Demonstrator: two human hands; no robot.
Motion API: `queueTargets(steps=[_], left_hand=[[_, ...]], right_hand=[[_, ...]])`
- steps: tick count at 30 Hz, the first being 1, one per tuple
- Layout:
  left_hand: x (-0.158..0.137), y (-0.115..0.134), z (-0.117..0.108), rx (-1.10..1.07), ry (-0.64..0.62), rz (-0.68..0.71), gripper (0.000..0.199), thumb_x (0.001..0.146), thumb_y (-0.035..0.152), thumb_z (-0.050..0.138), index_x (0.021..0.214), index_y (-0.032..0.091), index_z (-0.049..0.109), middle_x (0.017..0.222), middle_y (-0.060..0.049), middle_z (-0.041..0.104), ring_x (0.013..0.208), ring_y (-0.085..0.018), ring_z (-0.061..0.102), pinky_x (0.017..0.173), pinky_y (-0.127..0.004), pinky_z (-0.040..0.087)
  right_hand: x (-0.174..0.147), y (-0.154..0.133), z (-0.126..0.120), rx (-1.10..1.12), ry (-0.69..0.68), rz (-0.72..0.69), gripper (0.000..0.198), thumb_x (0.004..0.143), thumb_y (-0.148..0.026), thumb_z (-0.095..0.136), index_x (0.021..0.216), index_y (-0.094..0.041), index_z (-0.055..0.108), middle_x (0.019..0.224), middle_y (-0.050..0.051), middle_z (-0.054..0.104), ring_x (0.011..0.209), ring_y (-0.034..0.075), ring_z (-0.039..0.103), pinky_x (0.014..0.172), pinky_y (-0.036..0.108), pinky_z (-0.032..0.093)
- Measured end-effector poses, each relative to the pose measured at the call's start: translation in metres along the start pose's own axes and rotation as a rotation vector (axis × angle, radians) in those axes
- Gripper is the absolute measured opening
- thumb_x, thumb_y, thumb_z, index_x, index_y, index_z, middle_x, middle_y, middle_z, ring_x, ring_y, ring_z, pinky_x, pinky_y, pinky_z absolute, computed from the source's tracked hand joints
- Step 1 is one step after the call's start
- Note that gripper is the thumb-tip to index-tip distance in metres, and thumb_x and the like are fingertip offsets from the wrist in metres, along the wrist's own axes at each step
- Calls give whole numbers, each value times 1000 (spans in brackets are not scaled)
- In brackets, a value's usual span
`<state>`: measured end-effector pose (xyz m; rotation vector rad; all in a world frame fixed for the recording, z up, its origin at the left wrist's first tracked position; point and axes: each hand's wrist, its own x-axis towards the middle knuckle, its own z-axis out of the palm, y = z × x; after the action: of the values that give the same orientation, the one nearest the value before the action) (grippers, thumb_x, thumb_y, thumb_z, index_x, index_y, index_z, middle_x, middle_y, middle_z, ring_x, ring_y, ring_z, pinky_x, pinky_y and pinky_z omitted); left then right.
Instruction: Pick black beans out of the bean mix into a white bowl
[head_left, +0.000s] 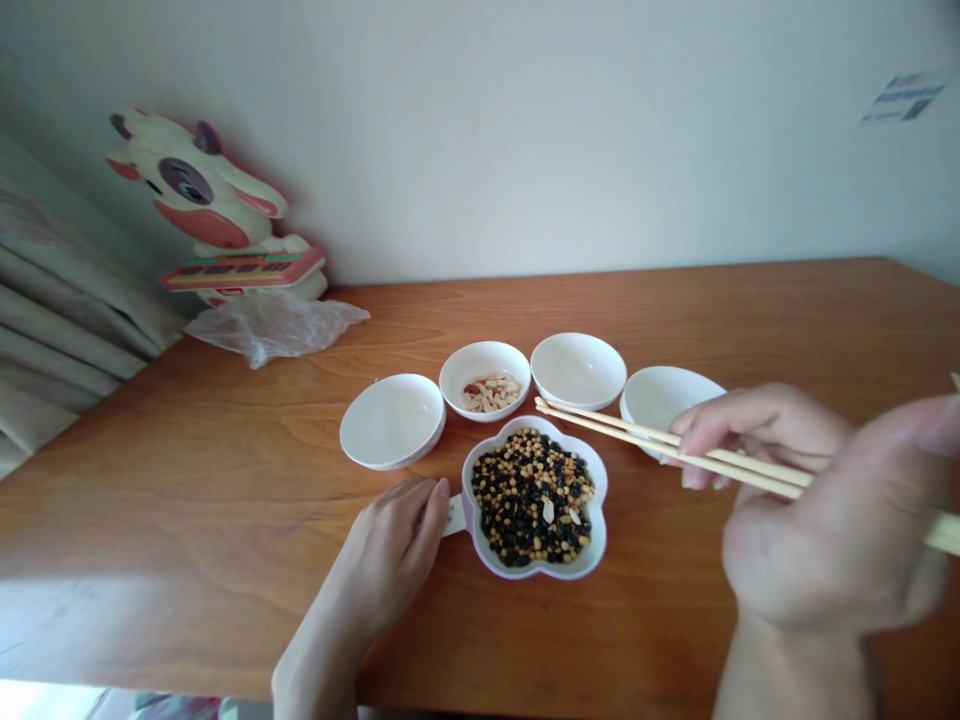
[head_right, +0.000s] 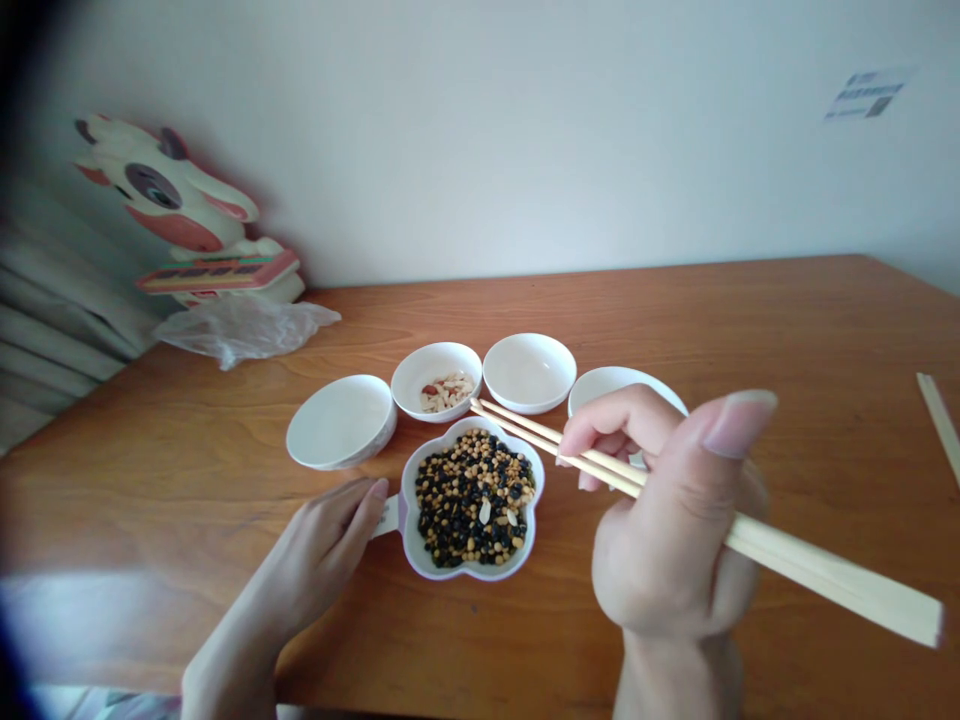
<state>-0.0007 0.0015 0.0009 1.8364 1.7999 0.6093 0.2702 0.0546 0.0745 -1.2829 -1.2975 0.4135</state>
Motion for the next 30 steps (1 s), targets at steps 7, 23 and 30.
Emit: queueTargets(steps=[7, 23, 30], left_hand=[[0, 2, 0, 5, 14, 16, 37, 106, 38, 37, 84, 22, 62, 91, -5, 73, 81, -21, 64, 76, -29, 44], [-1, 4, -2, 3, 11, -4, 36, 106, 39, 37, 89, 22, 64, 95, -6, 74, 86, -22, 65, 81, -32, 45], [0, 3, -1, 5, -6, -6, 40, 107, 41, 35, 86, 22, 64, 90, -5, 73, 80, -21, 64, 76, -31, 43]], right_hand=[[3, -3, 22, 221, 45, -34, 73, 103, -57, 12, 56, -25, 57, 51, 5, 58, 46, 18, 58, 43, 34, 44], [8, 1, 7, 0, -382, 201, 87, 90, -82, 5, 58, -23, 59, 53, 3, 57, 50, 15, 51, 46, 33, 36], [2, 12, 19, 2, -427, 208, 87, 91, -78, -3, 60, -22, 56, 55, 3, 54, 50, 14, 51, 47, 28, 38]])
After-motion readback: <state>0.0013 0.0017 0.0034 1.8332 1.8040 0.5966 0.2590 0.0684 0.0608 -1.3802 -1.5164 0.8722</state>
